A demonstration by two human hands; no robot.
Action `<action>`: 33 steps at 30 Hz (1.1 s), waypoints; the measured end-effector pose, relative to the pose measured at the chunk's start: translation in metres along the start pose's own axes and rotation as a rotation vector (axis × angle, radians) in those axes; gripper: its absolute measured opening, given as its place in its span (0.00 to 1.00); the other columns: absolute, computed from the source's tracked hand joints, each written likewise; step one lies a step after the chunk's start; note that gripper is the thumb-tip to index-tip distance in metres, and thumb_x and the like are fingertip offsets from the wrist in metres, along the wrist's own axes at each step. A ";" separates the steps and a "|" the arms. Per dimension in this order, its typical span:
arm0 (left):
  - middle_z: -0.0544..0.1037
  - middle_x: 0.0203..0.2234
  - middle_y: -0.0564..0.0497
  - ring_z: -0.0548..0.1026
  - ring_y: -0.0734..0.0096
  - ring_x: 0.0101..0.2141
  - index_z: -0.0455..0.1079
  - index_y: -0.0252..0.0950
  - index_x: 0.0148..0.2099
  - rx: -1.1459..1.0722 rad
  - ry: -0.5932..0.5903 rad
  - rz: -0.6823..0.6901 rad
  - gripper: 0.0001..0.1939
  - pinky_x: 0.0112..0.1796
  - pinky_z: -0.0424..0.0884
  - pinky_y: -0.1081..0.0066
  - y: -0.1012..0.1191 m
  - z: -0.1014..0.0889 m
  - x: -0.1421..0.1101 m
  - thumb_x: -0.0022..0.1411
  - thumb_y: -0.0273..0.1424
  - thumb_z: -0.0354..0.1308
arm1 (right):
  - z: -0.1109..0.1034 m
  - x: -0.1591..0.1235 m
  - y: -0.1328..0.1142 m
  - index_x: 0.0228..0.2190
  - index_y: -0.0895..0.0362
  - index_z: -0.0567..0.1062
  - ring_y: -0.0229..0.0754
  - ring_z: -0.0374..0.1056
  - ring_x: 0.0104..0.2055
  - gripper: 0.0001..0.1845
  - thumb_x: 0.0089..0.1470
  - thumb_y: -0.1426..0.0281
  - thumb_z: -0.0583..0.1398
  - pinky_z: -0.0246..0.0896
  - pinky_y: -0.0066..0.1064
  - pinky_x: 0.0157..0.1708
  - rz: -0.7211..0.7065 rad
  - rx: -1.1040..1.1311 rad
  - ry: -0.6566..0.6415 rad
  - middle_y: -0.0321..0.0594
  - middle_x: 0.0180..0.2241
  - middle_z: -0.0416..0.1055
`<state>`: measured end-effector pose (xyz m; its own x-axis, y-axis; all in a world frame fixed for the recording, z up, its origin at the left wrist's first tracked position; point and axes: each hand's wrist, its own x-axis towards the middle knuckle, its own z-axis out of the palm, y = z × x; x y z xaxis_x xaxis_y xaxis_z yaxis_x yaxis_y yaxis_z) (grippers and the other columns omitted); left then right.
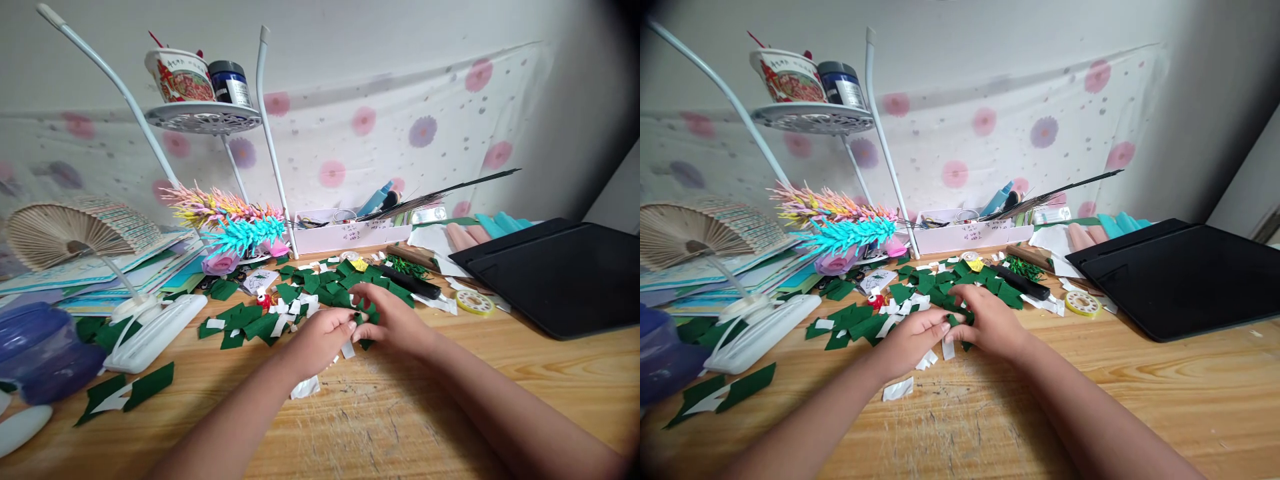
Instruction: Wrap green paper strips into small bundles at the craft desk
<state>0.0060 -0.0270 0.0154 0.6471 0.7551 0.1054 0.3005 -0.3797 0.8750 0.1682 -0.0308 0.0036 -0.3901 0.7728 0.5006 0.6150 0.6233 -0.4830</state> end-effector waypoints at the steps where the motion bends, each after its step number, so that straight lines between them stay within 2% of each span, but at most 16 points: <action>1: 0.67 0.23 0.53 0.63 0.76 0.26 0.66 0.32 0.29 0.052 0.010 -0.001 0.13 0.27 0.59 0.76 -0.001 -0.001 0.001 0.57 0.32 0.43 | -0.001 0.001 -0.003 0.43 0.57 0.60 0.43 0.61 0.37 0.31 0.39 0.55 0.59 0.58 0.32 0.34 -0.024 -0.027 -0.005 0.43 0.36 0.66; 3: 0.63 0.19 0.56 0.61 0.77 0.23 0.64 0.32 0.24 0.150 0.031 -0.007 0.13 0.24 0.56 0.77 -0.001 -0.002 0.002 0.56 0.32 0.44 | -0.008 0.002 -0.004 0.46 0.57 0.58 0.46 0.61 0.40 0.35 0.38 0.52 0.58 0.57 0.35 0.37 -0.047 -0.116 -0.033 0.45 0.38 0.66; 5: 0.62 0.19 0.56 0.60 0.77 0.23 0.64 0.33 0.24 0.203 0.043 -0.021 0.13 0.24 0.55 0.77 -0.001 -0.003 0.003 0.56 0.32 0.44 | -0.029 0.000 0.006 0.49 0.55 0.55 0.50 0.60 0.43 0.38 0.39 0.50 0.56 0.54 0.40 0.40 0.005 -0.267 -0.079 0.47 0.41 0.66; 7: 0.64 0.20 0.56 0.61 0.76 0.24 0.64 0.33 0.26 0.219 0.063 -0.042 0.13 0.25 0.56 0.77 -0.001 -0.005 0.003 0.56 0.33 0.43 | -0.062 -0.012 0.028 0.52 0.53 0.52 0.53 0.60 0.43 0.36 0.44 0.50 0.51 0.50 0.48 0.41 0.176 -0.469 -0.105 0.50 0.42 0.66; 9: 0.65 0.21 0.56 0.62 0.75 0.25 0.65 0.33 0.28 0.234 0.097 -0.056 0.13 0.26 0.57 0.77 -0.001 -0.007 0.004 0.56 0.35 0.43 | -0.099 -0.033 0.060 0.52 0.54 0.53 0.60 0.58 0.45 0.34 0.47 0.50 0.48 0.37 0.59 0.41 0.421 -0.709 -0.030 0.54 0.41 0.66; 11: 0.66 0.21 0.55 0.63 0.74 0.25 0.65 0.33 0.27 0.255 0.125 -0.055 0.13 0.26 0.57 0.76 -0.002 -0.007 0.006 0.55 0.35 0.44 | -0.131 -0.061 0.090 0.52 0.56 0.55 0.65 0.54 0.48 0.34 0.48 0.49 0.45 0.25 0.64 0.38 0.612 -0.893 0.021 0.58 0.39 0.67; 13: 0.67 0.20 0.55 0.64 0.74 0.25 0.65 0.34 0.26 0.269 0.127 -0.049 0.13 0.25 0.58 0.76 -0.003 -0.006 0.007 0.55 0.35 0.44 | -0.152 -0.086 0.112 0.52 0.56 0.55 0.65 0.54 0.47 0.35 0.47 0.49 0.46 0.19 0.63 0.38 0.687 -0.977 -0.006 0.59 0.37 0.69; 15: 0.69 0.20 0.55 0.65 0.73 0.25 0.65 0.34 0.25 0.266 0.130 -0.053 0.13 0.26 0.59 0.76 -0.003 -0.005 0.008 0.54 0.35 0.45 | -0.161 -0.104 0.123 0.51 0.54 0.56 0.62 0.58 0.45 0.32 0.49 0.50 0.46 0.18 0.62 0.38 0.695 -0.985 -0.061 0.58 0.36 0.69; 18: 0.73 0.27 0.54 0.69 0.71 0.30 0.68 0.36 0.32 0.169 0.164 -0.087 0.11 0.30 0.62 0.74 -0.005 -0.005 0.009 0.53 0.35 0.47 | -0.161 -0.111 0.122 0.52 0.52 0.55 0.59 0.59 0.44 0.29 0.51 0.52 0.44 0.19 0.62 0.39 0.649 -0.977 -0.096 0.57 0.36 0.69; 20: 0.74 0.31 0.52 0.70 0.69 0.33 0.66 0.37 0.38 0.068 0.185 -0.132 0.12 0.34 0.63 0.73 -0.006 -0.005 0.010 0.52 0.35 0.49 | -0.157 -0.105 0.113 0.51 0.52 0.56 0.59 0.58 0.45 0.28 0.51 0.53 0.44 0.23 0.63 0.40 0.620 -0.988 -0.067 0.56 0.37 0.69; 22: 0.74 0.31 0.50 0.71 0.68 0.34 0.65 0.35 0.40 -0.007 0.199 -0.170 0.14 0.35 0.64 0.71 -0.007 -0.005 0.011 0.51 0.35 0.50 | -0.150 -0.091 0.098 0.50 0.53 0.57 0.58 0.58 0.45 0.27 0.51 0.54 0.45 0.28 0.62 0.41 0.549 -0.990 -0.035 0.54 0.39 0.68; 25: 0.75 0.28 0.49 0.72 0.67 0.32 0.67 0.34 0.37 -0.040 0.220 -0.170 0.12 0.34 0.65 0.70 -0.007 -0.005 0.011 0.49 0.34 0.52 | -0.132 -0.061 0.061 0.50 0.51 0.56 0.53 0.59 0.45 0.26 0.49 0.57 0.49 0.35 0.59 0.44 0.338 -0.900 -0.025 0.48 0.43 0.65; 27: 0.75 0.26 0.50 0.72 0.67 0.30 0.67 0.34 0.34 -0.043 0.220 -0.156 0.11 0.33 0.65 0.70 -0.008 -0.006 0.012 0.49 0.35 0.52 | -0.114 -0.038 0.030 0.49 0.50 0.57 0.50 0.56 0.48 0.25 0.49 0.59 0.51 0.38 0.52 0.47 0.139 -0.802 -0.036 0.45 0.46 0.63; 30: 0.74 0.26 0.50 0.71 0.68 0.30 0.68 0.34 0.33 -0.047 0.197 -0.130 0.11 0.33 0.65 0.71 -0.010 -0.011 0.013 0.49 0.35 0.52 | -0.085 -0.008 -0.009 0.47 0.51 0.60 0.46 0.54 0.49 0.23 0.48 0.60 0.54 0.44 0.42 0.47 -0.174 -0.622 -0.176 0.41 0.46 0.62; 33: 0.74 0.27 0.51 0.69 0.68 0.32 0.69 0.34 0.35 -0.011 0.179 -0.088 0.12 0.34 0.64 0.71 -0.011 -0.017 0.014 0.51 0.35 0.51 | -0.059 0.010 -0.025 0.44 0.52 0.63 0.44 0.57 0.45 0.19 0.47 0.65 0.55 0.49 0.36 0.43 -0.332 -0.570 -0.217 0.39 0.43 0.64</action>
<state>-0.0003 -0.0035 0.0153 0.4835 0.8684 0.1103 0.3420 -0.3034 0.8894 0.1892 -0.0462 0.0631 -0.7115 0.5954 0.3732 0.6802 0.7168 0.1533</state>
